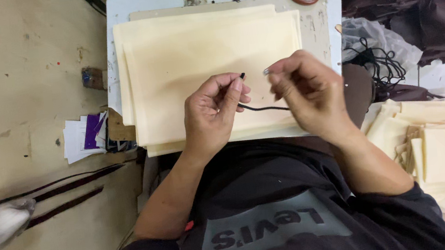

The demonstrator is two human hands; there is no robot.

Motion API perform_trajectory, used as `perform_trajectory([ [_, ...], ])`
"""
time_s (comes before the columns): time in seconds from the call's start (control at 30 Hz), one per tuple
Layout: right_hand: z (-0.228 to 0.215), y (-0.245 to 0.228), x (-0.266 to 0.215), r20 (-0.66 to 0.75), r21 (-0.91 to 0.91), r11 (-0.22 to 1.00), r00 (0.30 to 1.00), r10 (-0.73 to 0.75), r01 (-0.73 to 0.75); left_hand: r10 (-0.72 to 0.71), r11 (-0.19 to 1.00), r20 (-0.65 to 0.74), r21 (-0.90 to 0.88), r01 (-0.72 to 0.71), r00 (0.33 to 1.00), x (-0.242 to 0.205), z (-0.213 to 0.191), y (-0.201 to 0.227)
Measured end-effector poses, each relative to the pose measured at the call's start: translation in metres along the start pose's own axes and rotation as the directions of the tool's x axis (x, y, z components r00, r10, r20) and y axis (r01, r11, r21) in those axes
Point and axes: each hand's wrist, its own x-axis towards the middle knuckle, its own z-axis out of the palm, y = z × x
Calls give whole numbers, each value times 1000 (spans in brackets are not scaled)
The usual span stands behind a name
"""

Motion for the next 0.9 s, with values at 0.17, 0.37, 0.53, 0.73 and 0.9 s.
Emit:
perform_trajectory([
  [0.17, 9, 7, -16, -9, 127, 991, 999, 36, -35, 44, 997, 8, 60, -45, 999, -11, 11, 9],
  [0.37, 7, 8, -21, -15, 139, 990, 999, 34, -31, 139, 983, 3, 120, -138, 990, -17, 15, 14],
  [0.53, 3, 9, -23, -24, 125, 992, 1000, 18, -15, 190, 967, 18, 170, -190, 982, -17, 16, 12],
  [0.73, 1, 5, -23, -28, 124, 991, 999, 44, -41, 199, 962, 16, 190, -198, 980, -17, 18, 12],
  [0.9, 2, 5, -21, -12, 99, 994, 999, 35, -33, 246, 944, 9, 226, -242, 969, -17, 17, 13],
])
